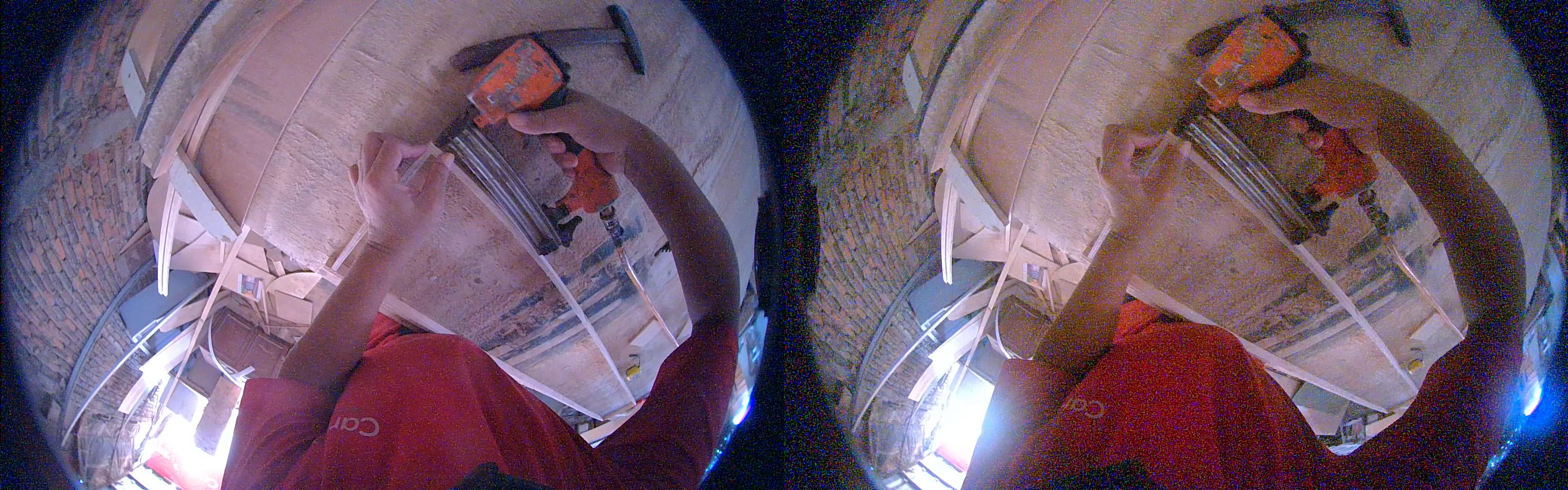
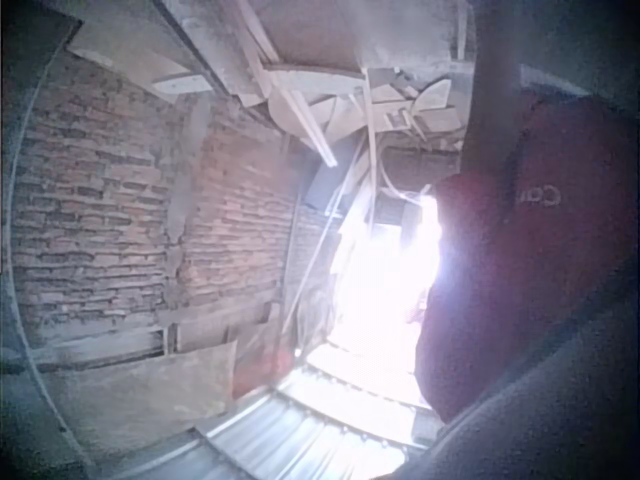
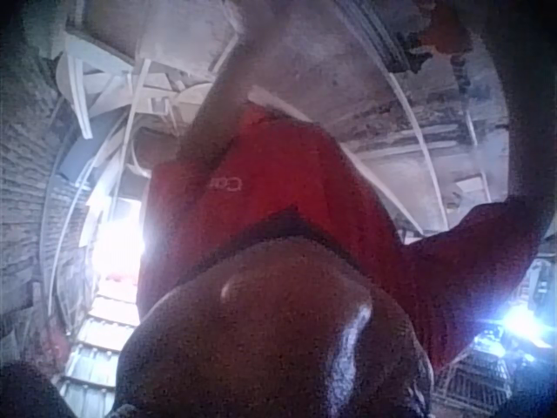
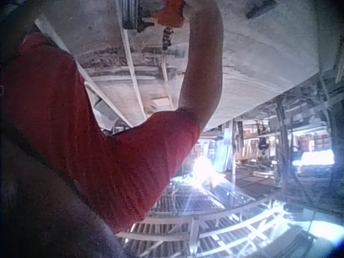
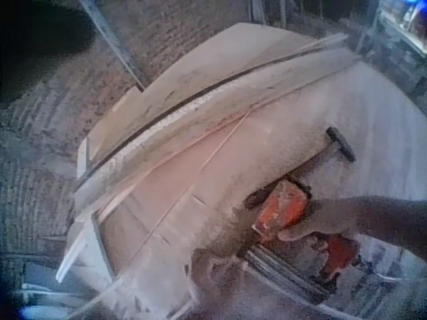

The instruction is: The person assembles a rectangular wooden frame on a workbench using a pneumatic nail gun. They position thin wooden strips, secure them with nails, and then place a white panel into the completed frame.

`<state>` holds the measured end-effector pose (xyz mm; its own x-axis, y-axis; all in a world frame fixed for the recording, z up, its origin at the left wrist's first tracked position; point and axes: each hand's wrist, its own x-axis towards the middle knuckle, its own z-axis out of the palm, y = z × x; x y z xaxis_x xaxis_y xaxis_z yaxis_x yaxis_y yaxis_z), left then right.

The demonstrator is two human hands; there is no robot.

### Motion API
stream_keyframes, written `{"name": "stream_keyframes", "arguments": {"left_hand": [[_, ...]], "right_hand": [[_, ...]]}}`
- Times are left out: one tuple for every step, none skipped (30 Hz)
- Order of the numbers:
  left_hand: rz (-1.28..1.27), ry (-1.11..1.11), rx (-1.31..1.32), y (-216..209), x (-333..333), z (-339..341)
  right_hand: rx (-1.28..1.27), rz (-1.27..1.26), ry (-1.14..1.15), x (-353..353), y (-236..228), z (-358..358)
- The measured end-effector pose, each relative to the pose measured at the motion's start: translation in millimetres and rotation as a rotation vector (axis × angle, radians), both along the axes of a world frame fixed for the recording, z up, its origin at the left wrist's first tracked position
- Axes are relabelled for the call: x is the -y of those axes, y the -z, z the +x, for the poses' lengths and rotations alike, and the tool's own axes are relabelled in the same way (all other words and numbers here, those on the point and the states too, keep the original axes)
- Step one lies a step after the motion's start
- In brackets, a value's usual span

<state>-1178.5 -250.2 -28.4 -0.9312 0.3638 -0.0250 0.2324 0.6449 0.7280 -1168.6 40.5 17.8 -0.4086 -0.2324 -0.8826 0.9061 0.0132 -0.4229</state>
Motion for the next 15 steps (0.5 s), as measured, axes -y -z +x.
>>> {"name": "stream_keyframes", "arguments": {"left_hand": [[-0.008, 0.001, 0.009, -0.5, 0.1, 0.0], [-0.016, 0.005, 0.019, -1.6, -0.3, -0.4], [-0.023, 0.008, 0.028, -2.3, -0.5, -0.7], [-0.024, 0.017, 0.009, -1.0, -0.1, -0.8], [-0.025, 0.024, -0.011, 1.6, 0.5, -0.8], [-0.026, 0.032, -0.031, 3.3, 0.3, -0.8], [-0.004, 0.004, -0.043, 4.0, -0.9, -0.8], [0.018, -0.026, -0.054, 4.9, -2.1, -0.7], [0.040, -0.056, -0.066, 5.2, -2.8, -0.4], [0.033, -0.043, -0.073, 4.4, -2.7, -0.2], [0.025, -0.026, -0.079, 2.6, -2.7, -1.2], [0.016, -0.009, -0.086, 0.5, -3.1, -1.7], [-0.004, -0.014, -0.078, -2.8, -4.6, -1.6], [-0.026, -0.021, -0.070, -6.7, -6.3, -0.8], [-0.048, -0.028, -0.062, -8.6, -7.4, -0.1]], "right_hand": [[-0.001, 0.000, -0.003, 0.4, -0.5, -0.5], [-0.008, 0.016, -0.007, 0.8, -1.2, -0.4], [-0.014, 0.032, -0.010, 1.5, -2.0, -0.1], [-0.021, 0.049, -0.014, 1.9, -2.6, 0.2], [-0.014, 0.044, -0.015, 2.2, -2.6, 0.4], [-0.007, 0.039, -0.016, 2.4, -1.8, 0.5], [-0.001, 0.034, -0.017, 2.4, -1.4, 0.5], [-0.013, 0.006, -0.021, 2.1, -1.7, 0.1], [-0.026, -0.021, -0.025, 1.8, -2.2, -0.4], [-0.039, -0.049, -0.030, 1.7, -2.7, -0.7], [-0.041, -0.040, -0.012, 2.2, -3.2, 0.2], [-0.044, -0.031, 0.007, 3.2, -3.8, 1.5], [-0.047, -0.022, 0.025, 4.0, -4.1, 2.3], [-0.038, -0.017, 0.014, 4.0, -3.2, 1.8], [-0.029, -0.012, 0.003, 3.6, -1.7, 0.7]]}}
